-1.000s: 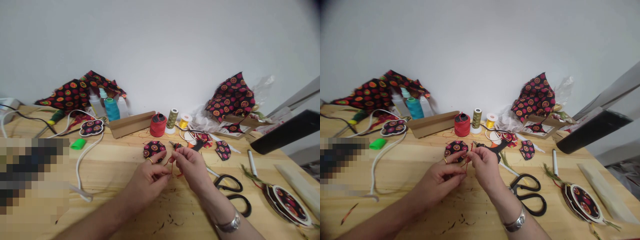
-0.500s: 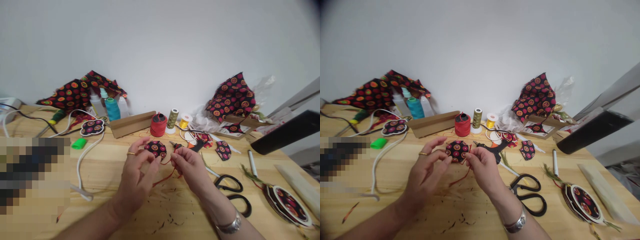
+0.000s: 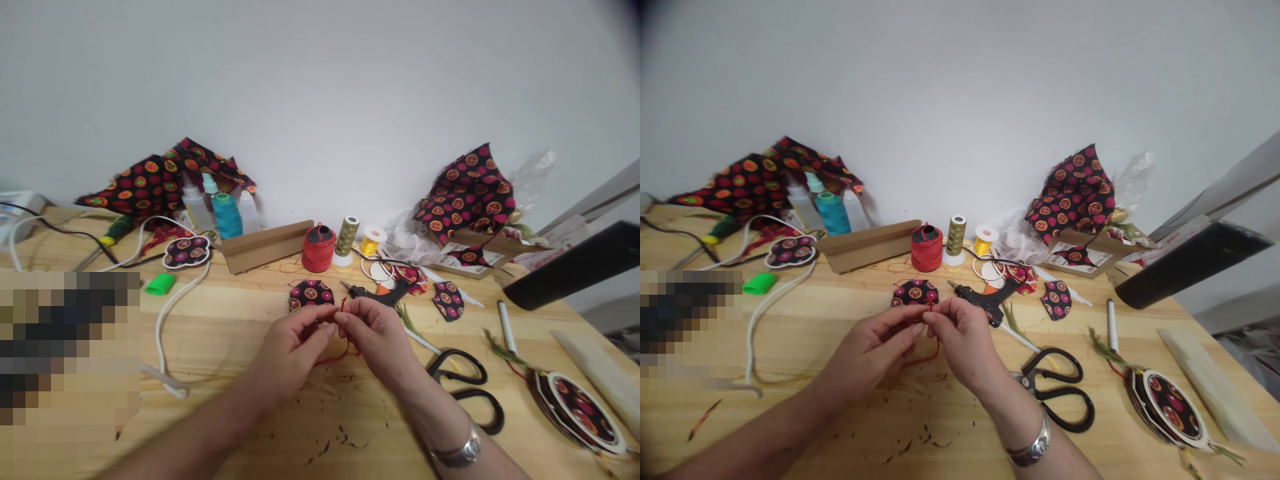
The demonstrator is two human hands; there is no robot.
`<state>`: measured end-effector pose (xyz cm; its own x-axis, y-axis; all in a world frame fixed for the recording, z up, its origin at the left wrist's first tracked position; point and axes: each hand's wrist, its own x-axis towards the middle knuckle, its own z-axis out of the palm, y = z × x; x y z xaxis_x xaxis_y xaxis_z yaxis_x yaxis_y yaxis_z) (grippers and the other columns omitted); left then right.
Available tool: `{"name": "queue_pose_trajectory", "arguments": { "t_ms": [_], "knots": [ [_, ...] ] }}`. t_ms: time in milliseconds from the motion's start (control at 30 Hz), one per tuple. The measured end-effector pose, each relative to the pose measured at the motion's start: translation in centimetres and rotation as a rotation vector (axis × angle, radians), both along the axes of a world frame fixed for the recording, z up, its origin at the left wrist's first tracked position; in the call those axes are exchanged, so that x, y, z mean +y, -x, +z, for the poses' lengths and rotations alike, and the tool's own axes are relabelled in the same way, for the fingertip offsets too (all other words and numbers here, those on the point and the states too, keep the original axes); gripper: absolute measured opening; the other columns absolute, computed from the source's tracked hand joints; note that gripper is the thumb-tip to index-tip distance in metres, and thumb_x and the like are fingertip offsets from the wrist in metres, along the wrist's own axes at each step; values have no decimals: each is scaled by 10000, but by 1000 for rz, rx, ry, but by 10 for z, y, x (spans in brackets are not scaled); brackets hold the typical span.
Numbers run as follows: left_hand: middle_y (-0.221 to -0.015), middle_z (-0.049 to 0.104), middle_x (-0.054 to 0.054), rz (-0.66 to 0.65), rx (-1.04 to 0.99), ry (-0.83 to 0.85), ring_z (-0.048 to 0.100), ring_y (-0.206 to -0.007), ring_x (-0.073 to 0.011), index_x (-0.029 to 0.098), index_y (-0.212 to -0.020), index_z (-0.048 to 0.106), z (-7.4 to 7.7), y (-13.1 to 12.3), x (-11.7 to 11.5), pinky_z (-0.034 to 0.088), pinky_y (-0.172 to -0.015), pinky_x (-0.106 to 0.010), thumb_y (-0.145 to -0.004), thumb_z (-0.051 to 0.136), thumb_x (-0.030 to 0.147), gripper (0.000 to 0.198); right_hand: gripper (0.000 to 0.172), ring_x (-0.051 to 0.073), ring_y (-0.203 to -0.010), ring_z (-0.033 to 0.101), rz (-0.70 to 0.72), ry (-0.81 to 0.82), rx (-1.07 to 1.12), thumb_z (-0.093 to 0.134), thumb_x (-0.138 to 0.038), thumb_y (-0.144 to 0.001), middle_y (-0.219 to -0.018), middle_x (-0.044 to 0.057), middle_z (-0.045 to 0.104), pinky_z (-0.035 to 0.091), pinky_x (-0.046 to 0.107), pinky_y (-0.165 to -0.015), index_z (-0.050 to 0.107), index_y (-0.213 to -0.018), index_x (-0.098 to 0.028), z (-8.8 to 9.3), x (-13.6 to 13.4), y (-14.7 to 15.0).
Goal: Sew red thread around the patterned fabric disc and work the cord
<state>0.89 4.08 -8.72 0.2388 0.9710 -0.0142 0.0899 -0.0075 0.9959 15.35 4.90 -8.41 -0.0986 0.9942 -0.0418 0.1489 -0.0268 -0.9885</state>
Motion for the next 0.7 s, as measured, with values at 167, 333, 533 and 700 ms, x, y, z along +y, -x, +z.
{"name": "queue_pose_trajectory", "arguments": {
  "t_ms": [167, 333, 533, 700],
  "knots": [
    [-819, 704, -2, 34, 30, 51, 590, -777, -157, 202, -819, 707, 5, 0, 3, 425, -720, -233, -751, 578, 259, 156, 143, 66, -442, 380, -10, -27, -25, 575, -255, -730, -513, -42, 505, 289, 181, -411, 543, -629, -159, -1, 0, 0],
    [-650, 635, 19, 42, -66, 206, 471, -535, -92, 183, -747, 698, 1, 0, 3, 339, -498, -195, -716, 616, 304, 150, 130, 68, -447, 405, -14, -22, -8, 588, -256, -727, -517, -45, 522, 308, 183, -425, 553, -647, -160, 0, 0, 1],
    [-604, 584, 19, 33, -260, 396, 395, -451, -54, 157, -733, 691, -5, -1, 4, 275, -419, -176, -659, 671, 282, 147, 138, 66, -442, 424, -23, -14, 14, 609, -267, -716, -509, -43, 537, 318, 178, -421, 566, -647, -155, -2, 0, 1],
    [-591, 575, 10, 56, -288, 437, 331, -389, -21, 138, -738, 695, -4, -1, 4, 221, -369, -163, -655, 680, 257, 146, 159, 58, -418, 409, -19, 19, 63, 633, -290, -701, -498, -38, 538, 298, 173, -391, 571, -649, -154, -1, -1, 2]
  ]
}}
